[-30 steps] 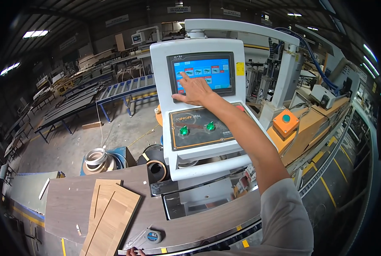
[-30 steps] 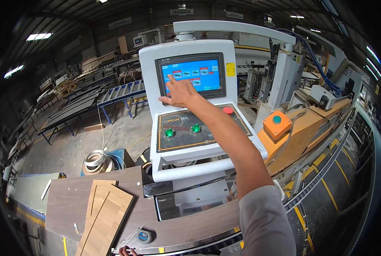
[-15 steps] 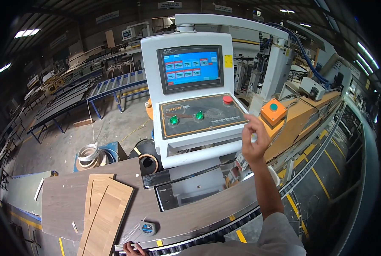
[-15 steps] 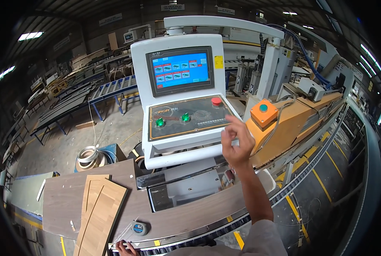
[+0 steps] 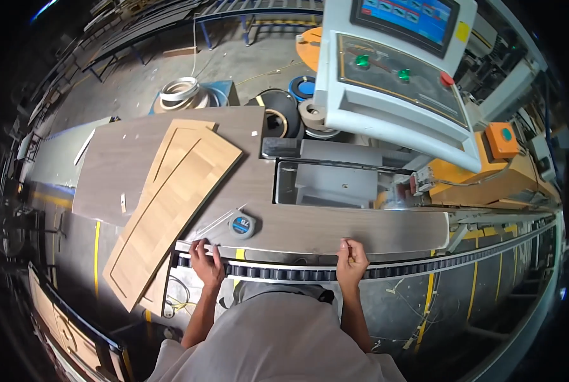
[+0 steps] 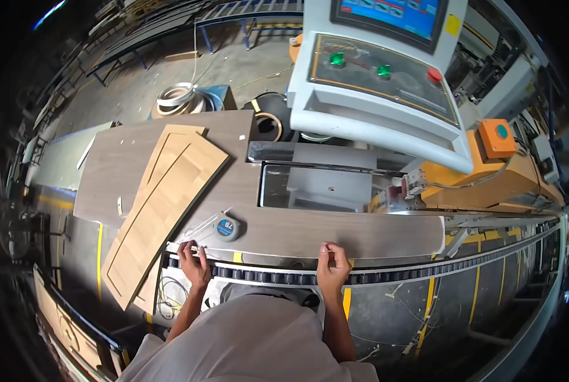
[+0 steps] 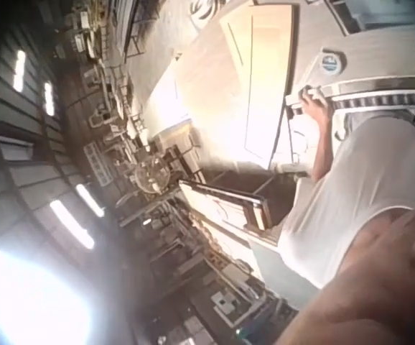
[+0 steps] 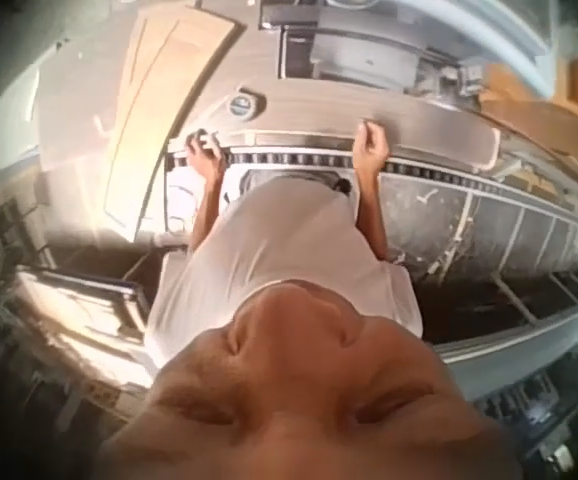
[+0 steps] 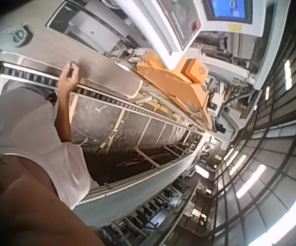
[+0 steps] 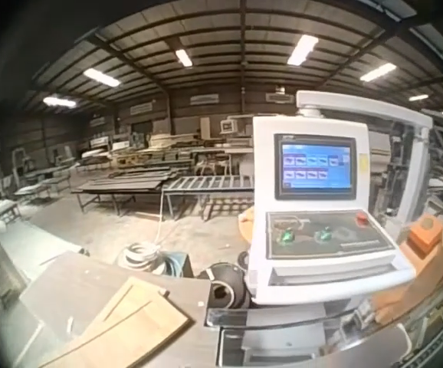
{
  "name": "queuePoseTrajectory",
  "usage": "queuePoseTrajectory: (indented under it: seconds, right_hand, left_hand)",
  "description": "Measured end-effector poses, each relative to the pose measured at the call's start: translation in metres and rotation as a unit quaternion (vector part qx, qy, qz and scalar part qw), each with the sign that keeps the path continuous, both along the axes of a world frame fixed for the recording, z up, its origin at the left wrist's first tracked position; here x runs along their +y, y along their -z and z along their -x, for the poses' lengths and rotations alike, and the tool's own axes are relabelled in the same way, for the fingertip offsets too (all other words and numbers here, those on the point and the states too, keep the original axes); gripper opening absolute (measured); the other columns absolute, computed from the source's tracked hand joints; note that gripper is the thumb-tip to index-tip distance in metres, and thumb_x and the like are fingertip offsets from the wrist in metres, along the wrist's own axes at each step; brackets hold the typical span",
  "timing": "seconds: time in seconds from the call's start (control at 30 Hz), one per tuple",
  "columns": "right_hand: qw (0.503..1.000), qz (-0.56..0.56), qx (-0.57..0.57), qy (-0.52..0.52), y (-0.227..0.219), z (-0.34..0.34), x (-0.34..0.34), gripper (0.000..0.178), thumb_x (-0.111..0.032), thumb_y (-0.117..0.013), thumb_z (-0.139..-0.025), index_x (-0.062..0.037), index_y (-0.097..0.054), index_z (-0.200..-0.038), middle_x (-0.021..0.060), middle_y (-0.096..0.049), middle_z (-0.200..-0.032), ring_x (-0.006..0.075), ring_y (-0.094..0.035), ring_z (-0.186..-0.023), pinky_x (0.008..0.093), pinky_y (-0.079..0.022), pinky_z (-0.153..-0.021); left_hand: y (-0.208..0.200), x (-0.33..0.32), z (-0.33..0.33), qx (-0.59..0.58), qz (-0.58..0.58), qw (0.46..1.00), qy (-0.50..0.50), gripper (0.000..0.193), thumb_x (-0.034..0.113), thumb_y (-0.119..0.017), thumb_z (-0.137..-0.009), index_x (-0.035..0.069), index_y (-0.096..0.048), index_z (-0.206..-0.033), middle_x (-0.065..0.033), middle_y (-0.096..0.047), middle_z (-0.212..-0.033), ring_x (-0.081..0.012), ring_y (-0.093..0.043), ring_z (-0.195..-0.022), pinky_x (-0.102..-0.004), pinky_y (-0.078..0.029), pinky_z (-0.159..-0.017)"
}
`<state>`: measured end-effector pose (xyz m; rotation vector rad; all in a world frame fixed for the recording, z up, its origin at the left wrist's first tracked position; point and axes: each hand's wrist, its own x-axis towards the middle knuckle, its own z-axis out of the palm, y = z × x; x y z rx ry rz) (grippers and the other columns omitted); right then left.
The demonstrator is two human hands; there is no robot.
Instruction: Operating an edge banding machine to process wood panels, including selecting pieces, verifying measurements, and feeding material through the machine.
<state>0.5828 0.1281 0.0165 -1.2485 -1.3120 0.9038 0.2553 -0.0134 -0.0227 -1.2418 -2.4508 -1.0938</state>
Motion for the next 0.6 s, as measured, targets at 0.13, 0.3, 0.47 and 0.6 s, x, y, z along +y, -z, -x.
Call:
queuePoseTrajectory:
  seconds: [0.13, 0.3, 0.47, 0.6]
  right_hand:
    - [0.993, -0.002, -0.094, -0.078, 0.004, 0.039, -0.033, 0.012, -0.011, -0.071, -0.087, -0.0006, -0.066, -0.09, 0.007, -0.067, -0.07, 0.0095, -0.062, -0.061, 0.0262, -0.049, -0.059]
    - [0.979, -0.05, -0.146, -0.136, -0.005, 0.079, -0.054, 0.013, -0.012, -0.073, -0.084, -0.0031, -0.065, -0.088, 0.0106, -0.068, -0.075, 0.0226, -0.066, -0.06, 0.0324, -0.052, -0.055]
    - [0.964, -0.06, -0.208, -0.157, -0.015, 0.127, -0.065, 0.022, -0.023, -0.074, -0.083, -0.0059, -0.063, -0.092, 0.0118, -0.067, -0.082, 0.0355, -0.066, -0.072, 0.0424, -0.053, -0.062]
    - [0.935, 0.0, -0.322, -0.149, -0.021, 0.157, -0.071, 0.075, -0.049, -0.077, -0.073, -0.0064, -0.05, -0.129, 0.0169, -0.046, -0.141, 0.0392, -0.056, -0.114, 0.051, -0.049, -0.089]
  left_hand:
    - [0.023, -0.018, 0.011, -0.034, 0.019, 0.999, -0.027, 0.038, 0.019, -0.069, -0.086, 0.006, -0.059, -0.12, -0.0181, -0.054, -0.12, -0.0356, -0.057, -0.101, -0.0446, -0.045, -0.087]
    - [-0.013, -0.036, 0.023, -0.123, 0.051, 0.985, 0.114, 0.032, 0.016, -0.069, -0.086, 0.002, -0.061, -0.113, -0.0204, -0.057, -0.117, -0.0392, -0.056, -0.108, -0.0448, -0.044, -0.094]
    - [-0.059, -0.099, 0.088, -0.118, -0.028, 0.992, 0.02, 0.023, 0.011, -0.064, -0.092, -0.005, -0.062, -0.108, -0.0203, -0.06, -0.111, -0.0365, -0.06, -0.099, -0.0414, -0.051, -0.083]
    - [-0.047, -0.139, 0.17, 0.006, 0.006, 1.0, -0.005, 0.028, 0.02, -0.062, -0.095, -0.003, -0.064, -0.11, -0.0188, -0.061, -0.111, -0.0346, -0.06, -0.101, -0.042, -0.049, -0.086]
